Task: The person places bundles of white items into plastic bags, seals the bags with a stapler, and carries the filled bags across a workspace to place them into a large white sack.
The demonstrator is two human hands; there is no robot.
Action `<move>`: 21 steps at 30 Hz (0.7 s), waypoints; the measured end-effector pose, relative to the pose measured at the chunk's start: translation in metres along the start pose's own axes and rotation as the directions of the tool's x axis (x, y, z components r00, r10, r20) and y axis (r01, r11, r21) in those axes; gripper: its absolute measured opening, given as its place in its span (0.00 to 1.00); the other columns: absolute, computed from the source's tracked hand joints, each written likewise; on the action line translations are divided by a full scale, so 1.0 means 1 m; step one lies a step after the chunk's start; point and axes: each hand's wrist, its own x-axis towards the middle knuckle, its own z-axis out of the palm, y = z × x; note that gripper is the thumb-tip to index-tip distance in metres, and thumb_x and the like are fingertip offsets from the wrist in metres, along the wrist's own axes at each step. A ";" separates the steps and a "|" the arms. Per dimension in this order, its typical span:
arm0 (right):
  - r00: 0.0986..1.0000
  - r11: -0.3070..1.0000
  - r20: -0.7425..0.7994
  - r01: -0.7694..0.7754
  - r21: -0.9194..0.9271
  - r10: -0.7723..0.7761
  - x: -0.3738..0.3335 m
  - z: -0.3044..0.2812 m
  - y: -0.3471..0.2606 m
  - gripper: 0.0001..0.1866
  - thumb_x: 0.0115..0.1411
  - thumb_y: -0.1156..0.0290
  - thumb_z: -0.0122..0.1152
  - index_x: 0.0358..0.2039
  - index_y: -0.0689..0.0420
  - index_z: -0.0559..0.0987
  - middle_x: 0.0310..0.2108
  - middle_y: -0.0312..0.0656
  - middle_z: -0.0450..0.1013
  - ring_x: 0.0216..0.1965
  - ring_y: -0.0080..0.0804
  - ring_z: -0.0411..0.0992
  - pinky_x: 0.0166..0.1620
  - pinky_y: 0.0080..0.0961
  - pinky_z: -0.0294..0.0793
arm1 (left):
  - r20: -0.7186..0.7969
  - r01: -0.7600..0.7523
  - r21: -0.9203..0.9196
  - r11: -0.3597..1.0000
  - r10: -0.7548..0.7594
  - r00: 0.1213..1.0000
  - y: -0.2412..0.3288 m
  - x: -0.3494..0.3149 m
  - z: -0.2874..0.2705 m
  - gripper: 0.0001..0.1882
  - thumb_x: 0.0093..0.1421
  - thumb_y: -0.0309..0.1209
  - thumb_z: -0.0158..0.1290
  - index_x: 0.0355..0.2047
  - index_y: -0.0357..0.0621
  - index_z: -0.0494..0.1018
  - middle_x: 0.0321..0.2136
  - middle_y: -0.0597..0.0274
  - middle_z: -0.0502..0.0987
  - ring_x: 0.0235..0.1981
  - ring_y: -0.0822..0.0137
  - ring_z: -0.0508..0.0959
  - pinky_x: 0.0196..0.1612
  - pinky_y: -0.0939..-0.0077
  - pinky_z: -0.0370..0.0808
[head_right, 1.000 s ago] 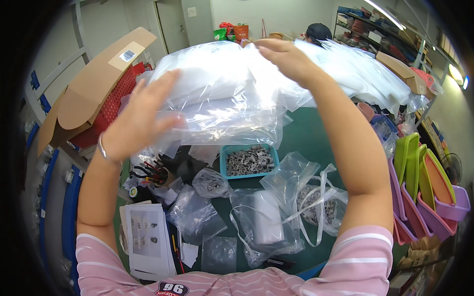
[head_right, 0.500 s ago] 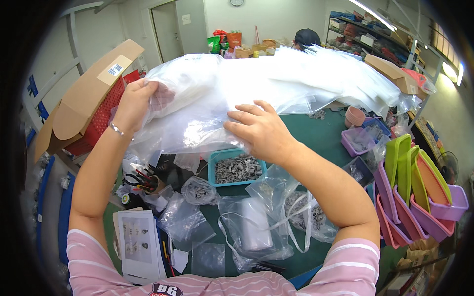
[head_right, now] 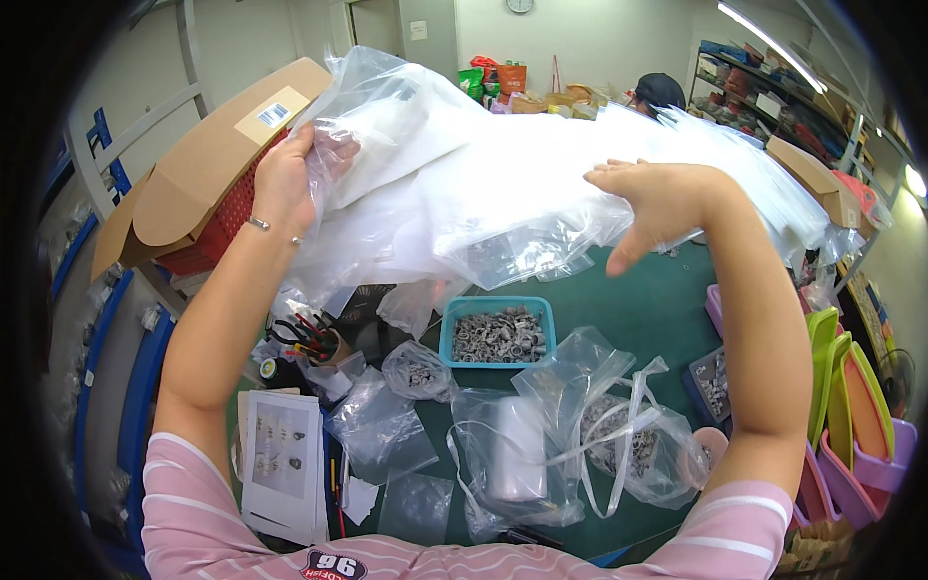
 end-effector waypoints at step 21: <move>0.949 0.795 0.054 0.228 0.562 -0.310 0.104 0.012 -0.036 0.44 0.45 0.43 0.61 0.55 0.63 0.61 0.55 0.53 0.59 0.57 0.42 0.57 0.58 0.32 0.54 | -0.006 -0.005 -0.100 0.995 0.005 1.000 0.000 0.001 -0.002 0.13 0.63 0.31 0.35 0.41 0.33 0.63 0.34 0.48 0.74 0.34 0.56 0.76 0.37 0.63 0.75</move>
